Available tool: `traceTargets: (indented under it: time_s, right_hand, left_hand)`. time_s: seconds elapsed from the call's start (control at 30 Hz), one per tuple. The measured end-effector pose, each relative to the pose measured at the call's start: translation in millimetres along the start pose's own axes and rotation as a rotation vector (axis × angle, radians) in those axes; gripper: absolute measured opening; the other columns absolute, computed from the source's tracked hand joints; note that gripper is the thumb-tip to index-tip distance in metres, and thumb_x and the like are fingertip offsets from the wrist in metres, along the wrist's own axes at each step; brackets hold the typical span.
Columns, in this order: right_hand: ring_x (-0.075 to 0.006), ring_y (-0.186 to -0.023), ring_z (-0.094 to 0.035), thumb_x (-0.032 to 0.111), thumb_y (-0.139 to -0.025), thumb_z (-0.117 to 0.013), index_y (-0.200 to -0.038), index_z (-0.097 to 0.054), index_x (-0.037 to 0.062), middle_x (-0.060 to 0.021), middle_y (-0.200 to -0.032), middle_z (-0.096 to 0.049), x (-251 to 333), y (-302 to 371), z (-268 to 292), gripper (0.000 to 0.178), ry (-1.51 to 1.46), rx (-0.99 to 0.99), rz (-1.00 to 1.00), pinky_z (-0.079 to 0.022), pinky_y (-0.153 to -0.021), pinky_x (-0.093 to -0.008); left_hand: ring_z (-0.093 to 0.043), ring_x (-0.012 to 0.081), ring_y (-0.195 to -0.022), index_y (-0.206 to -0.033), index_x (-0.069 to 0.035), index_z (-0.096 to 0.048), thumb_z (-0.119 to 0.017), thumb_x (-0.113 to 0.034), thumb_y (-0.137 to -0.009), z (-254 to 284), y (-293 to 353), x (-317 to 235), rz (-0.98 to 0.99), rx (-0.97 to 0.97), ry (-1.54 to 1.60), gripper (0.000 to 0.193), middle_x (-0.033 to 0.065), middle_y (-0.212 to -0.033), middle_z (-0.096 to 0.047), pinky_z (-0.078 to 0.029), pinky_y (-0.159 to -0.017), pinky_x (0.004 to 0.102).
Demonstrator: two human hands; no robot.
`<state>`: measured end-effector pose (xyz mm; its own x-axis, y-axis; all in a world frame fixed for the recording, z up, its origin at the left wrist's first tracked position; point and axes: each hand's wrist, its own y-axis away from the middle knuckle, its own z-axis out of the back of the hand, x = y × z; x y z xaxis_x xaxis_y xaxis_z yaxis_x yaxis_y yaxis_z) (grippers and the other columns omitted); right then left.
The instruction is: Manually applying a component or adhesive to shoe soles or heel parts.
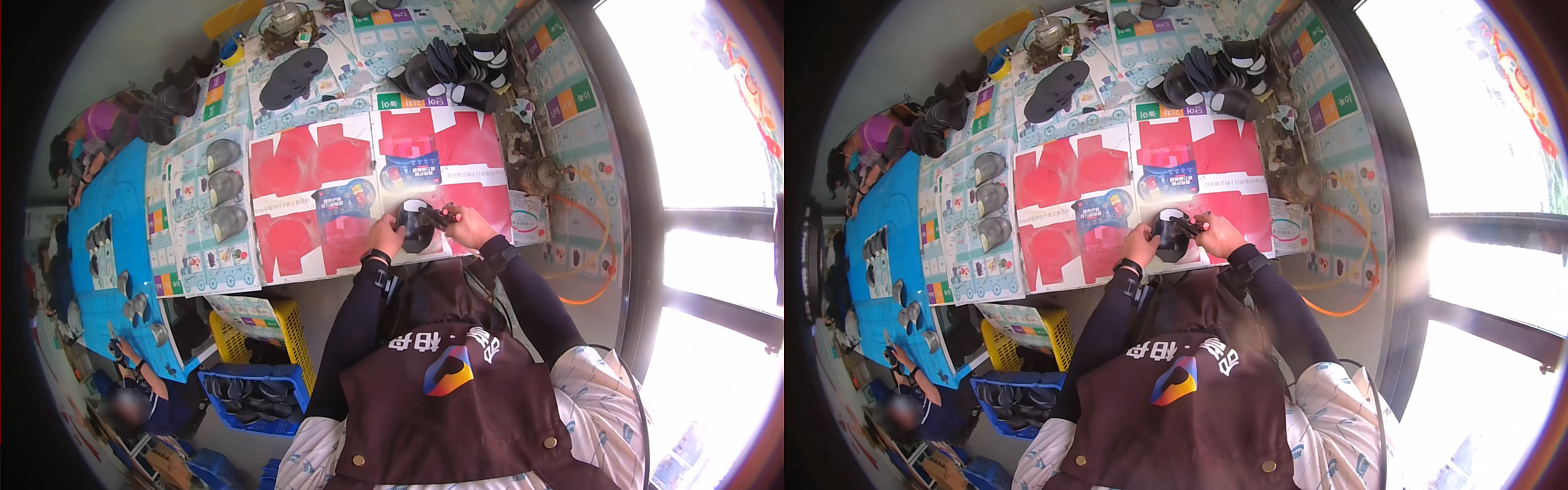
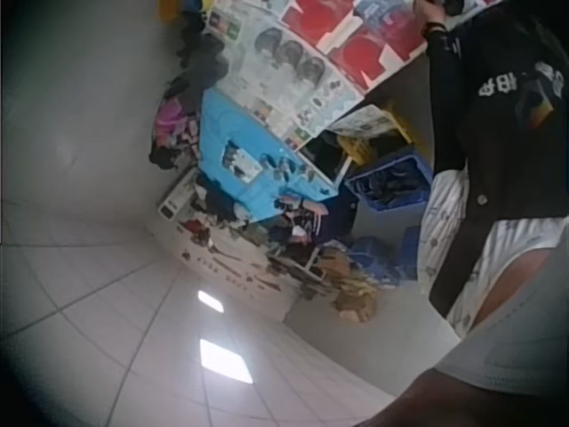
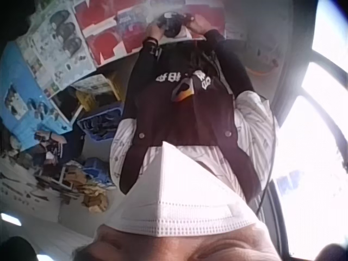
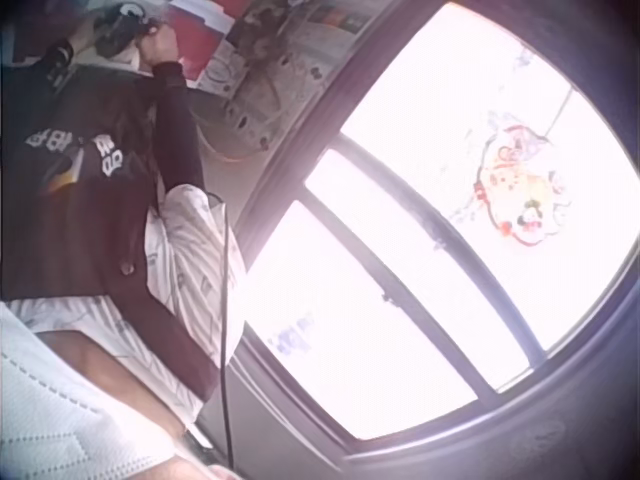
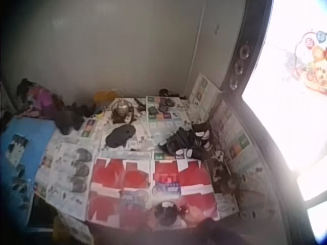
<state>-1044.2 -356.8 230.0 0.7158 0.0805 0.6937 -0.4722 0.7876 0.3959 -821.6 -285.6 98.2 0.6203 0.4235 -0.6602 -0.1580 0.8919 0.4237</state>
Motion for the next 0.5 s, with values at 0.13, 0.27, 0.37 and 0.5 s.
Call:
traceTargets:
  time_s: [0.13, 0.27, 0.37, 0.5]
  right_hand:
    - [-0.0479, -0.091, -0.063, 0.016, -0.076, -0.062, -0.107, -0.067, -0.0002, -0.0283, -0.092, -0.066, 0.0, 4.3, 1.5, 0.035, -0.054, -0.106, 0.027, -0.05, -0.079, -0.0514]
    - [-0.0473, -0.086, -0.062, 0.014, -0.075, -0.062, -0.102, -0.065, 0.0001, -0.0259, -0.087, -0.066, 2.3, 6.3, 5.7, 0.031, -0.147, -0.056, -0.048, -0.049, -0.075, -0.0499]
    - [-0.0469, -0.084, -0.062, 0.013, -0.074, -0.062, -0.101, -0.064, 0.0004, -0.0248, -0.085, -0.066, 1.2, 7.6, 6.8, 0.03, -0.141, -0.102, -0.052, -0.048, -0.074, -0.0493]
    - [-0.045, -0.084, -0.064, 0.013, -0.073, -0.063, -0.108, -0.065, 0.0011, -0.0236, -0.083, -0.067, -4.9, 6.6, 6.5, 0.037, -0.181, -0.071, -0.062, -0.049, -0.075, -0.0468]
  left_hand:
    - [-0.072, 0.0308, -0.088, -0.104, -0.001, -0.066, -0.072, -0.027, -0.084, 2.8, -6.6, -0.3, -0.007, -0.066, 0.087, 0.033, 0.014, -0.092, -0.074, -0.055, -0.079, 0.0403]
    - [-0.071, 0.0296, -0.086, -0.102, -0.002, -0.067, -0.073, -0.027, -0.084, 4.0, -8.2, -1.6, 0.036, -0.039, 0.115, 0.031, 0.0131, -0.09, -0.073, -0.055, -0.078, 0.0402]
    - [-0.071, 0.0298, -0.085, -0.098, -0.003, -0.067, -0.074, -0.026, -0.082, 3.3, -11.5, -5.2, -0.017, -0.058, 0.074, 0.029, 0.012, -0.087, -0.073, -0.055, -0.077, 0.0403]
    - [-0.071, 0.0308, -0.082, -0.095, -0.003, -0.066, -0.075, -0.024, -0.079, 3.7, -17.6, -11.3, -0.06, -0.043, -0.001, 0.028, 0.0126, -0.084, -0.072, -0.055, -0.075, 0.041]
